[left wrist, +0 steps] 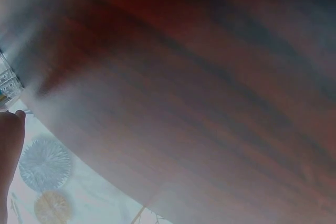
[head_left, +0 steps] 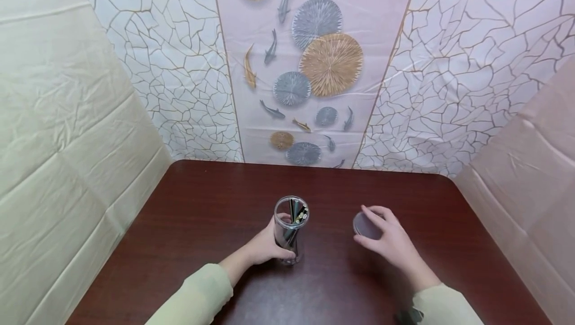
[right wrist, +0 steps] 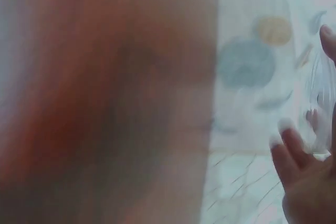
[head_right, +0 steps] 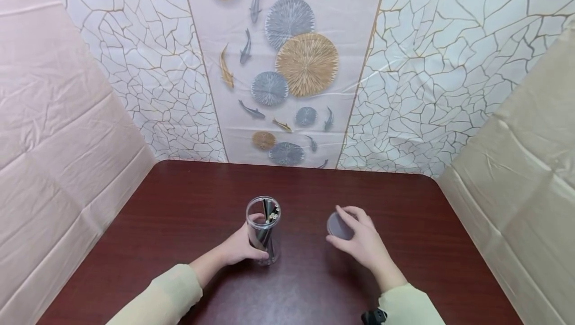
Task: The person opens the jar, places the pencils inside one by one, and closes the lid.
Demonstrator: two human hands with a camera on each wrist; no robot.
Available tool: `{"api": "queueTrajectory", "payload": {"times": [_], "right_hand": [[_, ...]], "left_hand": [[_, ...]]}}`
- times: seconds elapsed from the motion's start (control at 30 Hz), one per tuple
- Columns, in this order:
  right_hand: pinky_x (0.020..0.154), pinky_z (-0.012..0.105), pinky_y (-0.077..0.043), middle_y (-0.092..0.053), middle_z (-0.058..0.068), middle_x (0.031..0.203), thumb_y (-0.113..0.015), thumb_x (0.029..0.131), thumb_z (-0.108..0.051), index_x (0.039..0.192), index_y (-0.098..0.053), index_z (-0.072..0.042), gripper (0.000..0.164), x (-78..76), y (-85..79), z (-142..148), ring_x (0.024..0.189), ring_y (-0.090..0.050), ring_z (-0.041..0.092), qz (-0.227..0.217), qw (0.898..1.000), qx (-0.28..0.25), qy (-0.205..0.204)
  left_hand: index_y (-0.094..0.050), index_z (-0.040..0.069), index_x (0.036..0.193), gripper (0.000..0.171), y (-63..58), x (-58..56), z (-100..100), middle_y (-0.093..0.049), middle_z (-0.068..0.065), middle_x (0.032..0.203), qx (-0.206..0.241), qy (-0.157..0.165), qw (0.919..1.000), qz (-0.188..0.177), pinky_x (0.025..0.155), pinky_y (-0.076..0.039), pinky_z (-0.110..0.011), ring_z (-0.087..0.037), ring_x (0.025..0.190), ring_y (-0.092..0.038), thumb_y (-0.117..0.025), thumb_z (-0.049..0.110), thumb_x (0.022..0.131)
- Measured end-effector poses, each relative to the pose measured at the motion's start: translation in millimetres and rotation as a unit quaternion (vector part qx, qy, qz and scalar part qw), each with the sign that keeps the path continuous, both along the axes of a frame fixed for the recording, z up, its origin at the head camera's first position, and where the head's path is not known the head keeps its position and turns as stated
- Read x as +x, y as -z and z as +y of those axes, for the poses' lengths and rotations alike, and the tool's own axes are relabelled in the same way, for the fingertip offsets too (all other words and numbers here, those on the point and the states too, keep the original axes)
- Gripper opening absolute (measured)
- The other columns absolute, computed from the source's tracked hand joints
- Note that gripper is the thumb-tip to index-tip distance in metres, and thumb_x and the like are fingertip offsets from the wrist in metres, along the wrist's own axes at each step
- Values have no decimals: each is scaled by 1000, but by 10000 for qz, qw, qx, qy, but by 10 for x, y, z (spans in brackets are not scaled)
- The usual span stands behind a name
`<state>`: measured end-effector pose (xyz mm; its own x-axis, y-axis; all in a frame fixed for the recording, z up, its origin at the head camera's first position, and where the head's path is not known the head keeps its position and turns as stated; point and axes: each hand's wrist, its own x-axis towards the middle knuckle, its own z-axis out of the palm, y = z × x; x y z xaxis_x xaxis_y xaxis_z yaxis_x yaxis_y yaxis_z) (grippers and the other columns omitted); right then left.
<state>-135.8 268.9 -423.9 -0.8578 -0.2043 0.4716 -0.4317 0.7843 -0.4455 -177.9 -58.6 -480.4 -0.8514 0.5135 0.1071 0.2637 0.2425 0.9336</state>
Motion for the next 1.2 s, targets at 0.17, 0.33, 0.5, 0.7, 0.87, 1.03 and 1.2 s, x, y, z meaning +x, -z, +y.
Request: {"api": "queueTrajectory", "payload": {"times": [0.17,0.33,0.5,0.7,0.87,1.03,1.2], "right_hand": [[83,44,-48,-55,14,123,-84,68,-29,132,-50,-2,77,-117,-259,-285,102,-58,26,-440,9975,-441,-345],[84,40,-49,-55,12,118,-86,66,-19,130,-50,0,76,-185,-475,-594,96,-64,24,-600,9877,-1112,-924],[87,41,-47,-54,13,121,-84,67,-14,132,-50,0,75,-243,-637,-898,99,-63,25,-430,9783,-1235,-1609],[93,39,-43,-55,10,128,-84,69,-21,138,-43,-5,81,-267,-707,-1216,109,-58,21,-672,9698,-1141,-2050],[95,39,-41,-54,10,129,-85,67,-23,138,-43,-5,84,-263,-667,-1354,115,-52,19,-610,9713,-1001,-2068],[96,39,-40,-52,6,132,-85,67,-25,139,-42,-6,86,-280,-645,-1425,118,-49,17,-690,9737,-905,-1976],[96,40,-40,-50,1,133,-83,69,-31,141,-39,-8,87,-295,-616,-1462,119,-47,16,-854,9742,-714,-1962]], "left_hand": [[-32,21,132,90,1,6,2,-50,0,126,11,-22,10000,-32,101,-30,-34,-12,116,-47,-87,15,60],[-32,21,132,90,-8,6,-3,-51,1,125,-49,-10,10000,-21,101,-31,-33,-12,116,-47,-87,16,60],[-32,19,132,91,0,-20,-12,-51,1,125,-52,34,10000,40,101,-31,-33,-11,116,-48,-87,17,61],[-26,19,138,97,30,-36,-21,-51,0,127,-67,124,9999,40,100,-33,-33,-13,115,-48,-86,19,63],[-15,21,144,107,25,-33,-26,-44,2,135,0,306,9995,-1,102,-31,-30,-10,120,-45,-85,17,63],[-16,17,143,105,-9,-23,-43,-45,1,134,18,283,9996,-55,101,-32,-30,-11,119,-46,-84,17,63],[-19,15,142,102,-19,-19,-57,-47,1,132,-195,192,9996,-58,101,-33,-31,-11,118,-46,-84,23,64]]}}
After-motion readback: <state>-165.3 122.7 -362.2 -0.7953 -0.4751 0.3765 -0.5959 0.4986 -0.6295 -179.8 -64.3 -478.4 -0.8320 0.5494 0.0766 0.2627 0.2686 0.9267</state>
